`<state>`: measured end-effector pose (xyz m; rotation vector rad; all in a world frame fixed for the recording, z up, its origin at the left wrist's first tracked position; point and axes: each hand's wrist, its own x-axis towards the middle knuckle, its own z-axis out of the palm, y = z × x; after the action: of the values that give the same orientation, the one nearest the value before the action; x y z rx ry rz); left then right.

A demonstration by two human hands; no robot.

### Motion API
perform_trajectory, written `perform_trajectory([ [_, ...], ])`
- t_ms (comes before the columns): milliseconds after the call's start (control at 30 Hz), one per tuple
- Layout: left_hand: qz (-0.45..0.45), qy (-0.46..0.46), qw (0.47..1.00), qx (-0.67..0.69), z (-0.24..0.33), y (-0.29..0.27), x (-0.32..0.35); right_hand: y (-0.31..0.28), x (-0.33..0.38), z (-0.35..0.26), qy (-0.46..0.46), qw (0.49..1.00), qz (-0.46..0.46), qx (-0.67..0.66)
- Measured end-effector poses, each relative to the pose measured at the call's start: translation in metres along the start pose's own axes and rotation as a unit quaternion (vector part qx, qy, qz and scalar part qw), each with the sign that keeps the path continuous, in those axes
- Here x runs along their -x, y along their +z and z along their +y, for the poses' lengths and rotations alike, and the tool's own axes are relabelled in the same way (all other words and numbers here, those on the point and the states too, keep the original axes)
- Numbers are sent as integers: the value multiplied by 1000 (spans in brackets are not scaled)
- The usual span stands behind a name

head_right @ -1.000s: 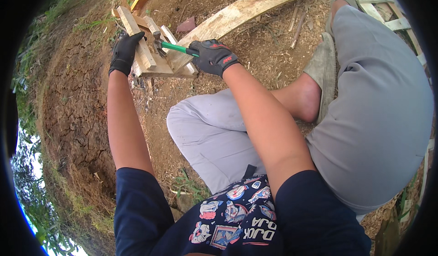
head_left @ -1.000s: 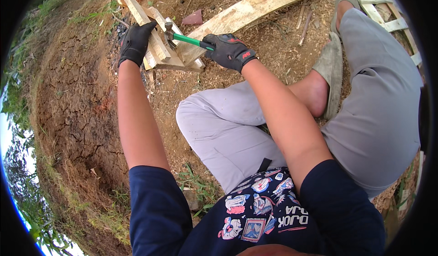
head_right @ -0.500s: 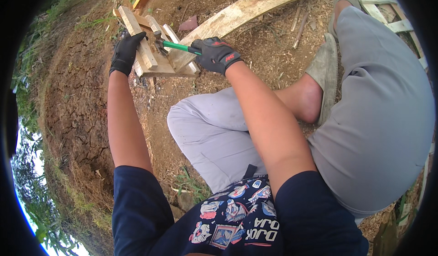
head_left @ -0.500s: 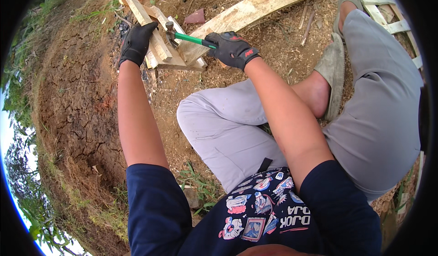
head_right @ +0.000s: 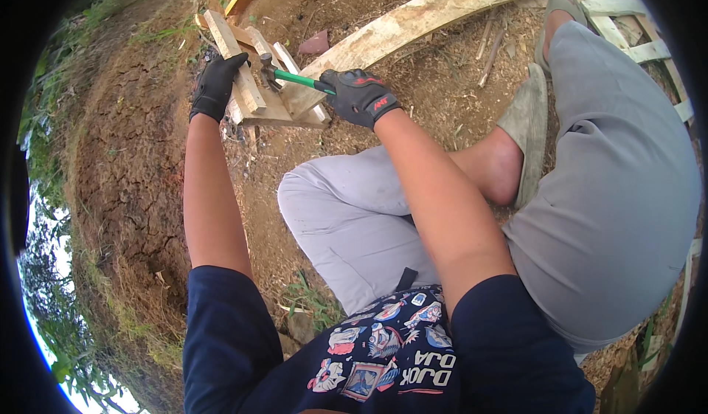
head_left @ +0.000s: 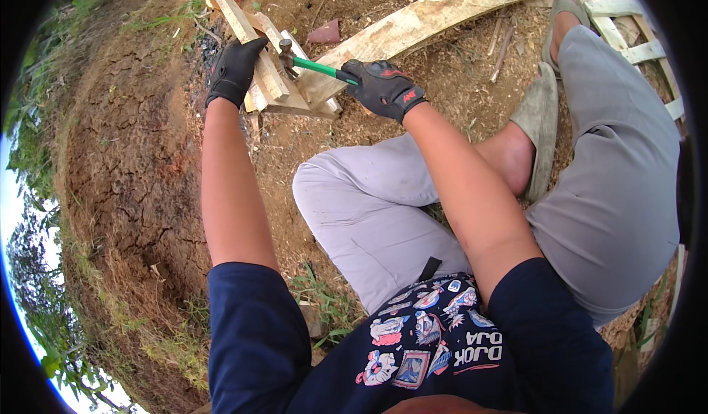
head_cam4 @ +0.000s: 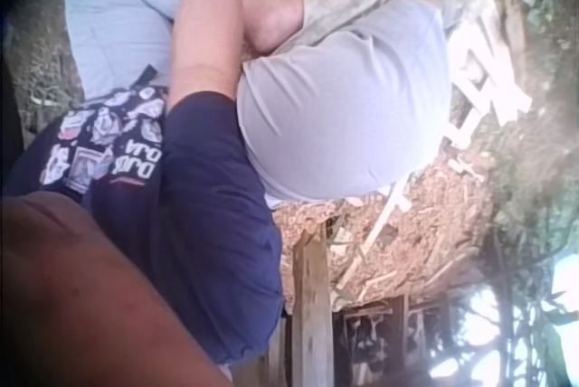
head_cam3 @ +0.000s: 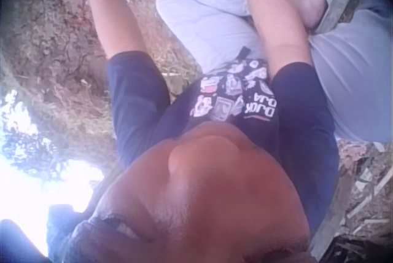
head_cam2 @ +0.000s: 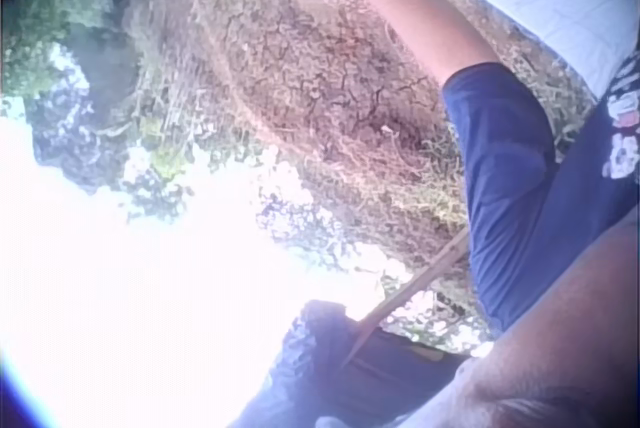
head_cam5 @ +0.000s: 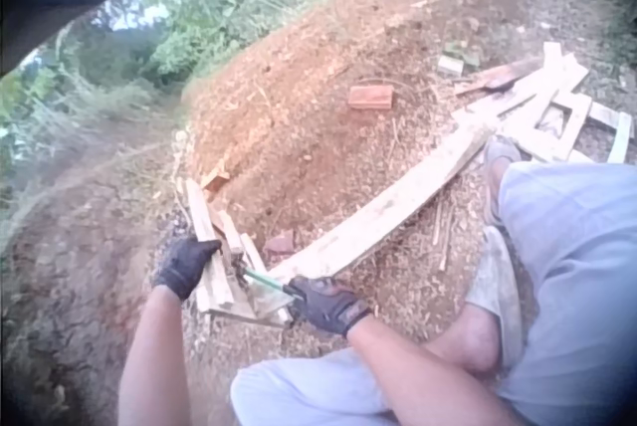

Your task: The person sits on the ground and assembles a wooden frame by hammering nails into the joints. They use a hammer to drive nails into the wood, occasionally adjusting the frame's position to access different sides.

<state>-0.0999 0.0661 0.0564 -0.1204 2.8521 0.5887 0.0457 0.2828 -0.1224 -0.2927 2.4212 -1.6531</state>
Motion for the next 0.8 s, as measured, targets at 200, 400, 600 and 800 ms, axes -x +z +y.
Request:
perform_trajectory([
  [200, 23, -1, 999, -42, -22, -2, -12, 14, 11, -19, 17, 999, 32, 8],
  [400, 35, 8, 999, -36, -21, 3, -19, 7, 4, -38, 87, 984, 156, -10],
  [600, 3, -108, 990, -87, -4, -2, -8, -5, 55, -81, 124, 958, -42, -253],
  [800, 66, -98, 964, -239, 42, 15, 45, 17, 72, -55, 145, 966, 65, -206],
])
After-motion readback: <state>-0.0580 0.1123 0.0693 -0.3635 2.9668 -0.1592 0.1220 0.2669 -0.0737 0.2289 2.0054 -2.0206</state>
